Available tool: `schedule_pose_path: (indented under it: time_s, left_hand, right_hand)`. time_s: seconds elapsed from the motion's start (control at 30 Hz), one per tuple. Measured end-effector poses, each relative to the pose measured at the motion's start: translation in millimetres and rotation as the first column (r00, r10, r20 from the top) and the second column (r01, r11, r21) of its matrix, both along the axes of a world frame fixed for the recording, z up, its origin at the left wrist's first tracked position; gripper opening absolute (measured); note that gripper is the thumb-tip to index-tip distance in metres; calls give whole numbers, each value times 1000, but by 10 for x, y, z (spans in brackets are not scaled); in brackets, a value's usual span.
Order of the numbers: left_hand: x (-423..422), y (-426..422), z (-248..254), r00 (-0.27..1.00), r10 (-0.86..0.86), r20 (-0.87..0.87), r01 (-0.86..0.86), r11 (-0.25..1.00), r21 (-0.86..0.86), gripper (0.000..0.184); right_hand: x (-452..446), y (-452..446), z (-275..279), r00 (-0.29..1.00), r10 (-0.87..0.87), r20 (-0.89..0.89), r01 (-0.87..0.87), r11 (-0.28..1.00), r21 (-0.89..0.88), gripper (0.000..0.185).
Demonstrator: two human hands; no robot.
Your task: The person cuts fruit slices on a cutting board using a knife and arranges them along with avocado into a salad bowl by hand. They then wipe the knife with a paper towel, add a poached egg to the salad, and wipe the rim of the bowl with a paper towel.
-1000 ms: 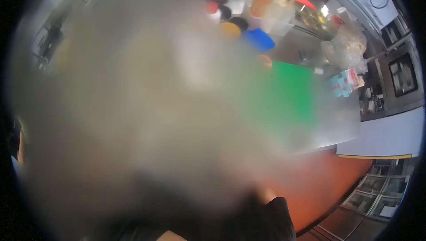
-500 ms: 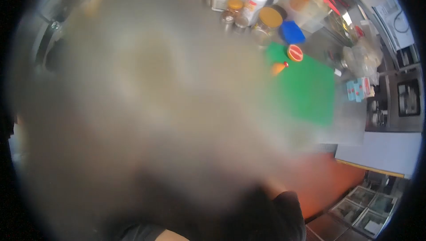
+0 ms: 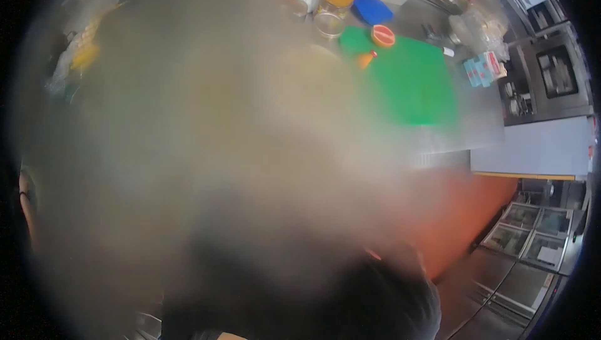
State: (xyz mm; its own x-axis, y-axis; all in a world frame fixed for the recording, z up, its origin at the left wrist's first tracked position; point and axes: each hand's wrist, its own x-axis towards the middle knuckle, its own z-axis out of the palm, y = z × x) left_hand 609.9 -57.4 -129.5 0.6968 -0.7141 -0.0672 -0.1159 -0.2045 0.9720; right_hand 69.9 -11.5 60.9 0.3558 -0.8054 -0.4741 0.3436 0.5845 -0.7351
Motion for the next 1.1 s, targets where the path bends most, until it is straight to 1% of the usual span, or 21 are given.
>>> schedule_pose_path:
  time_s: [0.03, 0.1, 0.13, 0.17, 0.2, 0.27, 0.3, 0.37, 0.4, 0.43, 0.5, 0.57, 0.6, 0.63, 0.7, 0.77, 0.87, 0.9, 0.97, 1.07, 1.1]
  left_hand:
    - [276, 25, -207, 976, 203, -82, -193, 975, 110, 28]
    - [647, 26, -428, 787, 598, -155, -521, 777, 354, 25]
    - [690, 13, -418, 786, 602, -142, -527, 772, 356, 25]
    - [742, -19, -430, 827, 561, -36, -517, 784, 345, 27]
    - [760, -90, -479, 856, 513, 65, -503, 796, 338, 31]
    - [401, -173, -338, 937, 315, 153, -334, 936, 113, 42]
    - [307, -148, -374, 918, 153, 365, -228, 958, 172, 46]
    - [110, -104, -441, 659, -128, 741, -120, 955, 271, 55]
    - [-661, -178, 139, 975, -214, 62, 212, 977, 27, 45]
    - [-1433, -252, 723, 736, -192, -650, 84, 977, -194, 36]
    - [-1936, -250, 743, 787, -535, -307, 523, 843, -128, 28]
    - [-2516, -459, 944, 616, -779, 121, 778, 625, 61, 25]
    - [-2822, -632, 1137, 552, -819, 156, 830, 558, -7, 25]
    - [-3130, -785, 1200, 559, -791, 247, 814, 580, 15, 27]
    - [-3697, -1255, 807, 705, -487, 515, 703, 574, -420, 31]
    - [-4244, -1592, 582, 599, -416, 685, 751, 589, -299, 38]
    - [-4618, -1798, 145, 520, -472, 712, 769, 621, -150, 44]
    - [-4707, -1802, 224, 386, -719, 579, 726, 624, 291, 46]
    - [-4747, -1866, -236, 360, -602, 713, 860, 511, -2, 47]
    - [-4608, -1691, -443, 249, -860, 445, 968, 206, -144, 43]
    - [-4493, -1447, -382, 278, -953, 119, 920, 229, -319, 52]
  right_hand:
    - [14, 39, -26, 991, -80, -111, 80, 997, 1, 64]
    - [-4, 127, -116, 921, -256, -294, 227, 965, -129, 63]
    - [7, 147, -133, 878, -426, -217, 368, 892, -263, 63]
    - [7, 135, -137, 702, -544, -461, 490, 837, -243, 64]
    - [-11, 214, -21, 617, -610, -498, 585, 778, -228, 65]
    - [-134, 274, -42, 525, -764, -375, 677, 642, -359, 64]
    - [-149, 310, 13, 472, -799, -373, 731, 591, -340, 63]
    - [-225, 452, -16, 422, -832, -362, 759, 542, -361, 61]
    - [-235, 515, -20, 421, -838, -348, 773, 532, -346, 62]
    - [-217, 555, -39, 415, -841, -348, 779, 526, -342, 62]
    - [-195, 623, -72, 407, -836, -367, 798, 521, -302, 62]
    - [-171, 657, -128, 425, -842, -332, 812, 517, -271, 61]
    - [-164, 667, -152, 430, -844, -320, 823, 512, -245, 61]
    - [-164, 683, -174, 432, -848, -307, 835, 505, -219, 60]
    - [-179, 744, -123, 448, -847, -287, 832, 513, -212, 61]
    - [-280, 911, -30, 411, -866, -286, 854, 475, -212, 61]
    - [-469, 1226, -63, 346, -896, -277, 890, 407, -206, 62]
    - [-533, 1326, -81, 314, -903, -293, 904, 379, -198, 62]
    - [-653, 1506, -129, 282, -916, -286, 930, 334, -154, 61]
    - [-903, 1694, -204, 243, -911, -332, 954, 286, -87, 61]
    - [-980, 1745, -238, 260, -908, -329, 953, 296, -62, 61]
